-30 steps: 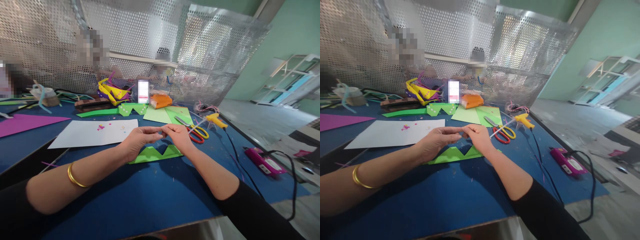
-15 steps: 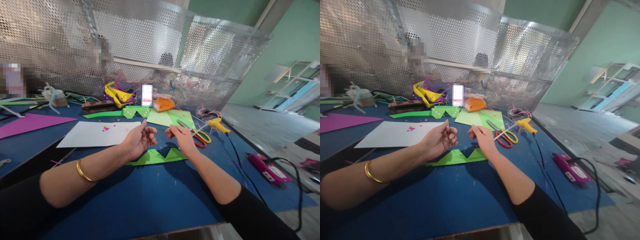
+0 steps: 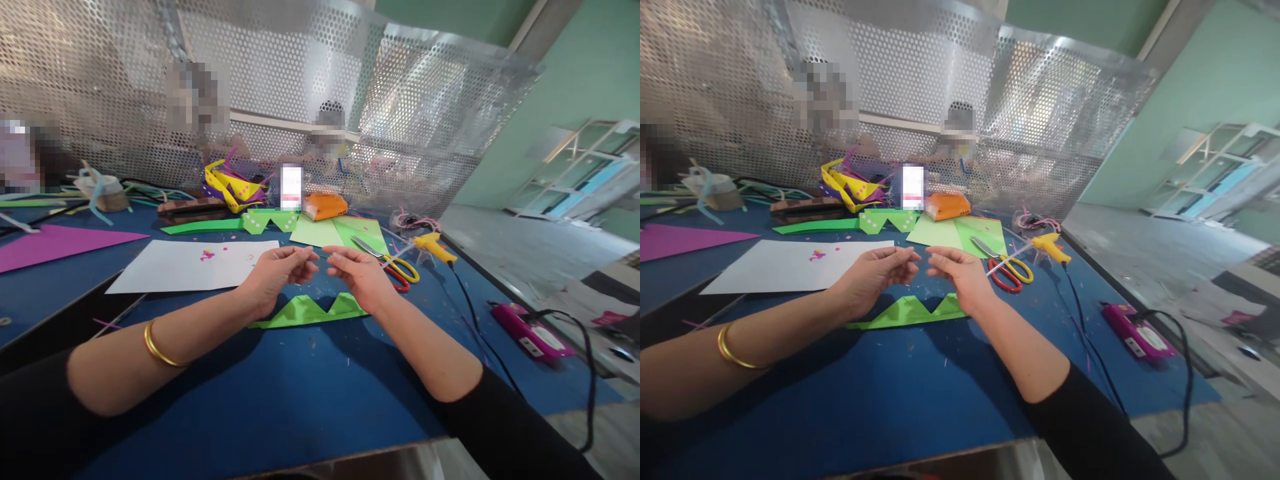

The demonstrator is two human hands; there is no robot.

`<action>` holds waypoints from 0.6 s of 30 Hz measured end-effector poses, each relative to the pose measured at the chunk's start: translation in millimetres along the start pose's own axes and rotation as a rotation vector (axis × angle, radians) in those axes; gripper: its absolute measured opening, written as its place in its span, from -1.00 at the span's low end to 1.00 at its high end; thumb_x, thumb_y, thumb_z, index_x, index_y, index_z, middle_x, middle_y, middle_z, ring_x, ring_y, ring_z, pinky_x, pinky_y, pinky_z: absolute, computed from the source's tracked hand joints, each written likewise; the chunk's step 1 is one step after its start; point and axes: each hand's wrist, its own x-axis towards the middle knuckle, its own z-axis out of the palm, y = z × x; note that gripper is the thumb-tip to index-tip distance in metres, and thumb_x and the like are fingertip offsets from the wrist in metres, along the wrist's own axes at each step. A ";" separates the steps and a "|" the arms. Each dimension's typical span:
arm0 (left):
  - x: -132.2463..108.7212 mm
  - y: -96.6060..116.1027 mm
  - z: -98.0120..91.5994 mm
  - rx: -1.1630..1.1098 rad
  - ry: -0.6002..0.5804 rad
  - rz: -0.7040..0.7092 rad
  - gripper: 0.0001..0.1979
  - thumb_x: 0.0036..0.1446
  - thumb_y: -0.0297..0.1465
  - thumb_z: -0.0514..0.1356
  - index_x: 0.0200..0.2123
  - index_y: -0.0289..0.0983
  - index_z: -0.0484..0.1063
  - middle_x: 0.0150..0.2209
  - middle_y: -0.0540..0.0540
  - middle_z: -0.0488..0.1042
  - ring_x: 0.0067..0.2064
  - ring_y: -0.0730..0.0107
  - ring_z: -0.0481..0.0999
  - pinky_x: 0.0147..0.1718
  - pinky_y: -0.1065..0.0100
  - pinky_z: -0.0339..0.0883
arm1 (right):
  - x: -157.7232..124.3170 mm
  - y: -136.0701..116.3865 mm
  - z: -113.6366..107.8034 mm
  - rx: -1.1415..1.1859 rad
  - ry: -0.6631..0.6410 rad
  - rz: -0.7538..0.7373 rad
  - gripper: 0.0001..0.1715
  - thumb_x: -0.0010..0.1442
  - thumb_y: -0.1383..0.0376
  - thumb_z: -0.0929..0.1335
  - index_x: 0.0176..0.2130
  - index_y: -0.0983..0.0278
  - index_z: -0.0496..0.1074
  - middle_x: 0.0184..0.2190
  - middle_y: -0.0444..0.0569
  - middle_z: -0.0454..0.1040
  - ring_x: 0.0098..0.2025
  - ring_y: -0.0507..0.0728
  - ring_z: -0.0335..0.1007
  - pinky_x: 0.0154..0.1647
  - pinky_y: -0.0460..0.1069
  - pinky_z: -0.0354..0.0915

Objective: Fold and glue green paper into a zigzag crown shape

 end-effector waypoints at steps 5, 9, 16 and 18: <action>-2.5 -0.8 1.5 0.221 -0.042 0.079 -0.68 0.04 -0.11 0.28 -0.39 -0.27 0.56 -0.45 -0.05 0.53 -0.39 0.40 0.45 -0.35 0.35 0.28 | 0.0 2.6 1.2 0.042 -0.079 -0.004 -0.59 -0.03 0.02 0.50 -0.28 0.25 0.58 -0.47 -0.10 0.59 -0.42 0.06 0.52 -0.14 0.05 0.41; -0.6 0.6 0.3 0.334 0.001 0.162 -0.78 0.02 -0.23 0.30 -0.46 -0.28 0.56 -0.47 -0.03 0.52 -0.40 0.42 0.43 -0.33 0.37 0.27 | -3.0 -1.5 4.8 -0.022 -0.192 0.004 -0.58 0.13 0.00 0.40 -0.23 0.28 0.54 -0.34 -0.01 0.62 -0.32 0.10 0.56 -0.04 0.10 0.38; 6.9 18.4 -10.7 0.377 0.159 0.157 -0.79 0.07 -0.27 0.23 -0.51 -0.27 0.53 -0.55 -0.06 0.51 -0.46 0.41 0.45 -0.42 0.40 0.24 | -11.3 -20.8 -13.3 -0.719 -0.123 -0.382 -0.83 0.11 0.22 0.43 -0.28 0.24 0.55 -0.36 -0.07 0.59 -0.32 0.10 0.50 -0.16 0.06 0.32; 0.8 23.3 -10.4 0.481 0.063 0.158 -0.83 0.02 -0.28 0.26 -0.49 -0.26 0.55 -0.53 -0.07 0.54 -0.45 0.38 0.45 -0.42 0.40 0.25 | -21.2 -21.8 -22.5 -1.095 -0.278 -0.529 -0.90 0.13 0.26 0.43 -0.31 0.24 0.55 -0.37 -0.07 0.58 -0.28 0.11 0.47 -0.13 0.06 0.25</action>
